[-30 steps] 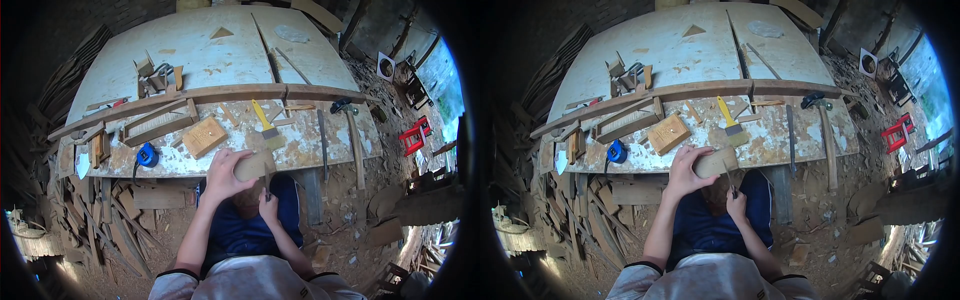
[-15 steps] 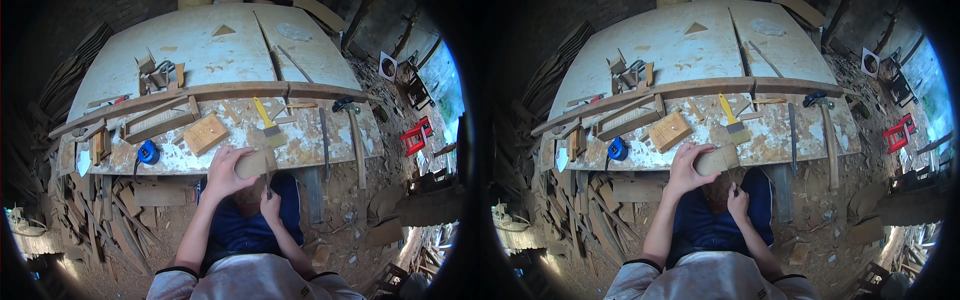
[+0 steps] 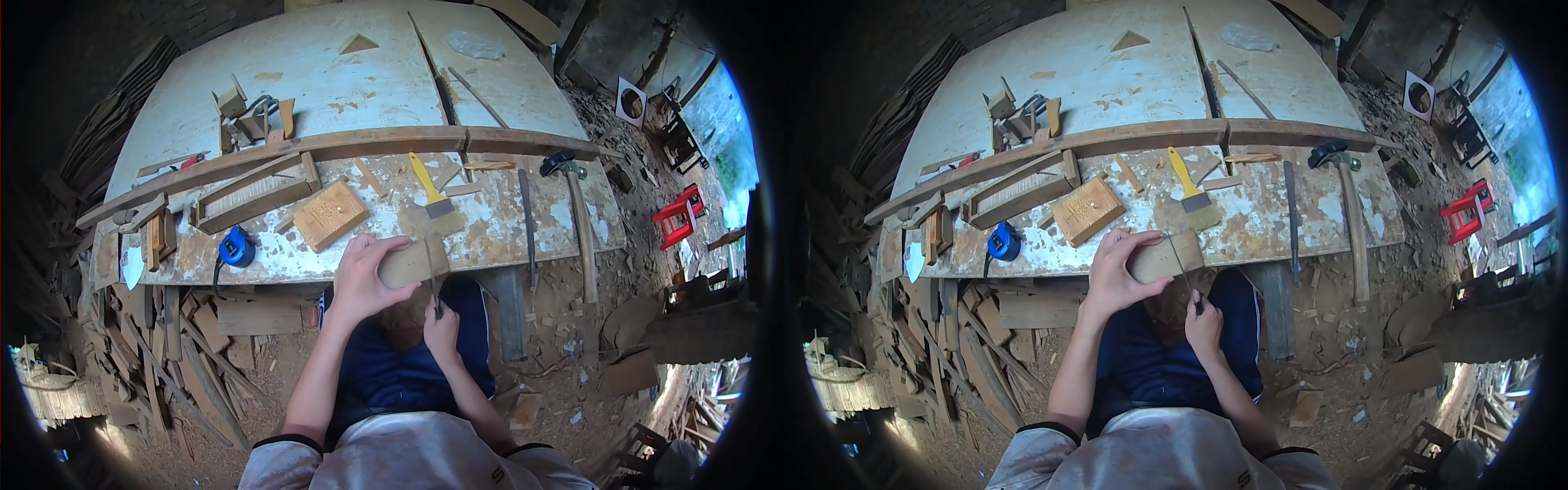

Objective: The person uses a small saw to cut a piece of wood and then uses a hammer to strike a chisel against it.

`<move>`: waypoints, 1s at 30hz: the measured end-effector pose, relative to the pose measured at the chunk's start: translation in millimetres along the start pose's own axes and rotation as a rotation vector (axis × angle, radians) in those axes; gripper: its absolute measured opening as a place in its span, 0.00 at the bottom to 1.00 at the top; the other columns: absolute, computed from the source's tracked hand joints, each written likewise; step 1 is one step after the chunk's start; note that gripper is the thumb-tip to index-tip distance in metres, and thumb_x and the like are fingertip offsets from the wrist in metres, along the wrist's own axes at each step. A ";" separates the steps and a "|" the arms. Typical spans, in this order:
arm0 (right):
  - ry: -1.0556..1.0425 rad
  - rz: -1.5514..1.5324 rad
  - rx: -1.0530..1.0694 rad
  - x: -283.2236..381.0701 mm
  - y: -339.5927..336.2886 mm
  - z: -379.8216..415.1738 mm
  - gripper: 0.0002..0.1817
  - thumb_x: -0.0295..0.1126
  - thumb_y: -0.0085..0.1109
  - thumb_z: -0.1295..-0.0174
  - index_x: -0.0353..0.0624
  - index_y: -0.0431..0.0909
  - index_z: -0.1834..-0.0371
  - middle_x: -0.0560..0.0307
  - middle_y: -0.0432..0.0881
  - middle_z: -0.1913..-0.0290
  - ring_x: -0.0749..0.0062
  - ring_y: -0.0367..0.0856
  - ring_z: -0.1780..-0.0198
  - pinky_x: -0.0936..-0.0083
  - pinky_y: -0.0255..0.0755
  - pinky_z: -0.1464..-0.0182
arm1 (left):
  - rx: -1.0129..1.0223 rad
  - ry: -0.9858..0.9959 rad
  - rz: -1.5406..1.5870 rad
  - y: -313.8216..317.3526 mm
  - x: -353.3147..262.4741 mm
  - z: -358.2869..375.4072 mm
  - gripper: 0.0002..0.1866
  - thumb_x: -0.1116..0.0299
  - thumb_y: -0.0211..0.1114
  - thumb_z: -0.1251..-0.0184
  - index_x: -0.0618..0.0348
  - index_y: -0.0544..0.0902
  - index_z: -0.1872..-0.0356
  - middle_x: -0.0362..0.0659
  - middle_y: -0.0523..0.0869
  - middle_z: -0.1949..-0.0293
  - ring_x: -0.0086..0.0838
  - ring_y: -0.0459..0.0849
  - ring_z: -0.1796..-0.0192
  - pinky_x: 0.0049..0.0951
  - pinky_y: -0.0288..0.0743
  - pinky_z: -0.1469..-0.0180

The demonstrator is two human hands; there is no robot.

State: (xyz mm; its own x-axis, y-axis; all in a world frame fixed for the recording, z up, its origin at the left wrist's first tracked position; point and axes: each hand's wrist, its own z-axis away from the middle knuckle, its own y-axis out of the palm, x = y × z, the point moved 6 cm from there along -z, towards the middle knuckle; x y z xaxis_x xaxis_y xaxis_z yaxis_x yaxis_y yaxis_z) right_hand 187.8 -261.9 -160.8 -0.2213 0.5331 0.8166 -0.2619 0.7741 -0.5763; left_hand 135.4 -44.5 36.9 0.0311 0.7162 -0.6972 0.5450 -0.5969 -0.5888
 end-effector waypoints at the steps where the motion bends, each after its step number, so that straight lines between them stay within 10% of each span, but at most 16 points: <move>1: 0.011 0.005 0.010 -13.6 9.1 3.9 0.24 0.46 0.56 0.14 0.36 0.92 0.56 0.27 0.87 0.68 0.22 0.87 0.60 0.32 0.78 0.52 | -0.001 0.001 0.011 -0.4 -1.1 -0.6 0.37 0.61 0.90 0.58 0.52 0.92 0.39 0.42 0.93 0.52 0.41 0.85 0.49 0.40 0.82 0.40; 30: 0.024 -0.043 0.033 -23.9 13.3 13.9 0.22 0.45 0.54 0.12 0.40 0.90 0.56 0.30 0.88 0.67 0.23 0.87 0.60 0.35 0.79 0.57 | 0.023 0.005 0.001 5.6 -3.2 -1.4 0.38 0.67 0.93 0.59 0.60 0.92 0.39 0.44 0.95 0.49 0.36 0.88 0.46 0.38 0.83 0.36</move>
State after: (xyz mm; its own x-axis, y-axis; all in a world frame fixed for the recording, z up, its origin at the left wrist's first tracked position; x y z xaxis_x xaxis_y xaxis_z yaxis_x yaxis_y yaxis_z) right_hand 176.6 -269.1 -188.4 -0.1869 0.5082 0.8407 -0.3013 0.7849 -0.5415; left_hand 139.6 -49.7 36.4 0.0363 0.7175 -0.6956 0.5257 -0.6056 -0.5973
